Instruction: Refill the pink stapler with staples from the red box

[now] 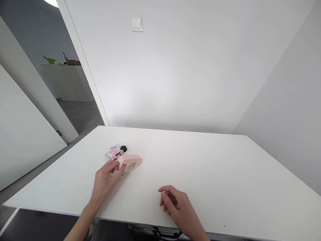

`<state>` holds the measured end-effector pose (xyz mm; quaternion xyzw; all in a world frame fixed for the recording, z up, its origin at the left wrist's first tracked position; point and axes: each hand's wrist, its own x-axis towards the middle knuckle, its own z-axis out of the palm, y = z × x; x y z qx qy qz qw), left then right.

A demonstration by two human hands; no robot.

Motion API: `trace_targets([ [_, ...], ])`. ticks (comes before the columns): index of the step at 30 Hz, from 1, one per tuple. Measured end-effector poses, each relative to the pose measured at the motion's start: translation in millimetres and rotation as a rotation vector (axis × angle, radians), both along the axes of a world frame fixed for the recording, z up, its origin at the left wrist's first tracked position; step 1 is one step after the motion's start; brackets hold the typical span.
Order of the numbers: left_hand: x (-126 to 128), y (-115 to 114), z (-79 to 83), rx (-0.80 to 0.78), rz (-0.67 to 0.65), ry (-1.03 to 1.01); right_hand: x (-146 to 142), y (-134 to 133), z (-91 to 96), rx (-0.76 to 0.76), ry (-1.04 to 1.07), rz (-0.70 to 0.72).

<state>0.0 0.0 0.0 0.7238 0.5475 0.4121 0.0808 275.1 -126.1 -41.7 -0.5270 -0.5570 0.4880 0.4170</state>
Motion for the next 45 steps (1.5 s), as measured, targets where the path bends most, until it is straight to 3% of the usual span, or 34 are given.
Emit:
trace_targets([
  [7,31,-17,1.4,-0.099,-0.283,-0.04,-7,-1,-2.4,0.052,0.023,-0.156],
  [11,54,-26,-1.2,-0.162,-0.445,-0.027,-3,-3,-1.2,0.181,-0.133,-0.391],
  [14,68,-32,-3.0,-0.213,-0.529,-0.033,-2,-3,-1.4,0.266,-0.242,-0.476],
  [21,78,-39,-5.0,-0.275,-0.612,-0.036,-3,0,-7.3,0.252,-0.226,-0.406],
  [38,79,-39,-17.2,-0.269,-0.633,0.097,23,2,-16.9,0.064,-0.097,-0.297],
  [45,87,-40,-26.6,-0.246,-0.62,0.13,13,0,-6.3,0.035,-0.007,-0.338],
])
